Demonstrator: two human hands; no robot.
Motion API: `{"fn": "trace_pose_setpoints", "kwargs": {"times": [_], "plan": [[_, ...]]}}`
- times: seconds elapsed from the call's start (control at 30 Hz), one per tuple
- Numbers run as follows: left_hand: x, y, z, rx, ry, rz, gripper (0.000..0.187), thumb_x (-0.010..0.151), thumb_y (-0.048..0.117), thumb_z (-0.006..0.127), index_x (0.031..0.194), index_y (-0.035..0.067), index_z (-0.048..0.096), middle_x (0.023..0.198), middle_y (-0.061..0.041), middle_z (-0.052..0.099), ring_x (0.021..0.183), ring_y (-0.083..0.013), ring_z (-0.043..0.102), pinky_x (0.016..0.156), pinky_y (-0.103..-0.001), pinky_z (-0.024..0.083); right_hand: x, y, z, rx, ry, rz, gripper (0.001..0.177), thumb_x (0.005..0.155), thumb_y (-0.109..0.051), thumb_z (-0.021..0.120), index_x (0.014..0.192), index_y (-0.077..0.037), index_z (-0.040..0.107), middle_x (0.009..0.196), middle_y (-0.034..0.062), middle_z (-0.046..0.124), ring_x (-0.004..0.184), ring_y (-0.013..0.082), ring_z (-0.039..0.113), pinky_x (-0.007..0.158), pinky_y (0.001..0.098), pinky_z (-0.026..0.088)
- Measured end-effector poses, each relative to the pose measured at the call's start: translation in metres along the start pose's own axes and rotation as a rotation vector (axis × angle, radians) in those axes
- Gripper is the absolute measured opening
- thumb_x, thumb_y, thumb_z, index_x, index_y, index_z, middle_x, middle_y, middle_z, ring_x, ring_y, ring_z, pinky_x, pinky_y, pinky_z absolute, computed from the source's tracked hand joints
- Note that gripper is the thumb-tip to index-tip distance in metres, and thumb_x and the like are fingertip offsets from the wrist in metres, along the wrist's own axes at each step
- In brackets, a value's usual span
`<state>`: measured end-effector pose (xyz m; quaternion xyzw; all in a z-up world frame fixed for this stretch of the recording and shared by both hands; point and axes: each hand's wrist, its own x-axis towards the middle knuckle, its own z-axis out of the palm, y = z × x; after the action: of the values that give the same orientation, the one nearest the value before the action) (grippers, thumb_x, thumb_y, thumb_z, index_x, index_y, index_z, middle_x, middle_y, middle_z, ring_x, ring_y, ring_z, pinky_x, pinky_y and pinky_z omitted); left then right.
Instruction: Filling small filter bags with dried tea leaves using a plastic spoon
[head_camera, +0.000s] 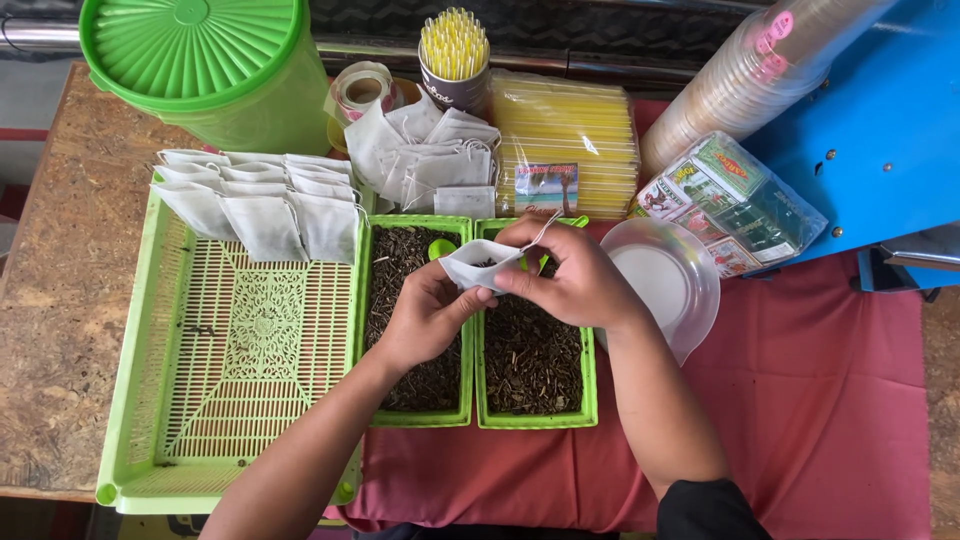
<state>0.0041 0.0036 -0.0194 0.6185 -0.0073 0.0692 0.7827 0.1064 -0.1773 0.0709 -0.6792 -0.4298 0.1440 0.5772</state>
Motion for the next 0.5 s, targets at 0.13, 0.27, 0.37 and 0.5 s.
{"fn": "trace_pose_setpoints", "kwargs": {"times": [0.13,0.27,0.37,0.5], "plan": [[0.007,0.035,-0.001,0.083,-0.040,0.020,0.023,0.090,0.003,0.077,0.110,-0.004,0.069,0.083,-0.015,0.073,0.078,-0.0165,0.069,0.076,-0.038,0.062,0.001,0.003,0.006,-0.063,0.061,-0.037,0.011,0.093,-0.006,0.074,0.103,-0.003,0.074,0.090,0.0124,0.072,0.076,0.0212,0.064,0.062,0.0312,0.049],[0.009,0.048,-0.016,0.158,-0.017,0.000,0.018,0.090,0.001,0.076,0.106,-0.003,0.068,0.081,-0.014,0.071,0.078,-0.0182,0.068,0.072,-0.036,0.061,0.008,-0.002,0.016,-0.024,0.063,-0.013,0.033,0.092,-0.013,0.077,0.123,-0.004,0.067,0.102,0.0139,0.073,0.084,0.0205,0.062,0.064,0.0283,0.050],[0.007,0.070,-0.031,0.209,-0.006,0.021,0.023,0.088,-0.003,0.075,0.110,-0.006,0.067,0.087,-0.020,0.072,0.084,-0.0267,0.071,0.078,-0.043,0.061,0.026,-0.011,0.027,-0.086,0.029,-0.040,0.027,0.094,-0.010,0.074,0.118,-0.002,0.068,0.099,0.0156,0.071,0.077,0.0215,0.060,0.060,0.0284,0.048],[-0.002,0.088,-0.063,0.295,0.056,0.050,0.032,0.085,-0.010,0.072,0.117,-0.008,0.065,0.094,-0.026,0.072,0.094,-0.0358,0.074,0.086,-0.051,0.060,0.054,-0.019,0.046,-0.121,-0.004,-0.124,0.011,0.097,-0.005,0.067,0.104,0.002,0.070,0.085,0.0145,0.067,0.066,0.0214,0.057,0.057,0.0300,0.047]]}}
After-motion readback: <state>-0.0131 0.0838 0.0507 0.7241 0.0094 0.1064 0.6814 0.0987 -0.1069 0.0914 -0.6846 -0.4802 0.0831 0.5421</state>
